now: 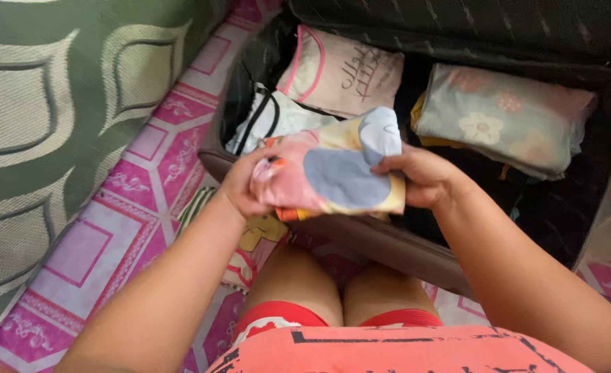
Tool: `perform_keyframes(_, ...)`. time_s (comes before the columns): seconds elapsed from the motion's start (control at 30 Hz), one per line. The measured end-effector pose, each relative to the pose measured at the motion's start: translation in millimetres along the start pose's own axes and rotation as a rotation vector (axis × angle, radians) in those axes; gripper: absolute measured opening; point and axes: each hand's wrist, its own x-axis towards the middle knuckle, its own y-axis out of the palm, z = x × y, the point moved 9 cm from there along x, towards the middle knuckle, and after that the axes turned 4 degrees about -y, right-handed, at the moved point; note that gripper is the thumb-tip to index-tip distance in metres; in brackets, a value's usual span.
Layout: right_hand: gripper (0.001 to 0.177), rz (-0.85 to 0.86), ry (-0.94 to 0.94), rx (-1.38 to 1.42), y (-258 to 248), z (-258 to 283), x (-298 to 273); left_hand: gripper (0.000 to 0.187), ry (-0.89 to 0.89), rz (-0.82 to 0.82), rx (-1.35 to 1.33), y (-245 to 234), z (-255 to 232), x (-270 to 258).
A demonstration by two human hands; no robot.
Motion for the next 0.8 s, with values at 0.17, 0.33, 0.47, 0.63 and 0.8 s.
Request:
perform_keyframes(0.17,0.054,-0.200,0.089,0.381,-66.8,-4.2,52.3,0.026,-0.167,-0.315,0.104,-83.7,-31.3,81.1)
perform_keyframes(0.33,0.047,-0.278,0.259,0.222,-133.9,-23.1,122.4,0.032,-0.238,-0.493,0.203,-136.9,-62.1,145.7)
perform_keyframes(0.47,0.046,-0.215,0.233,0.299,-148.6,11.7,173.6,0.026,-0.168,-0.511,0.162,-131.1,-115.6,186.8)
perform_keyframes(0.63,0.051,-0.358,0.011,0.255,-137.7,84.7,192.3,0.032,-0.006,-0.547,0.431,-112.9,-189.6,229.1)
perform_keyframes(0.8,0.071,-0.540,0.083,-0.113,-124.3,77.0,191.6,0.028,0.237,-1.000,0.415,-162.5,-194.9,236.6)
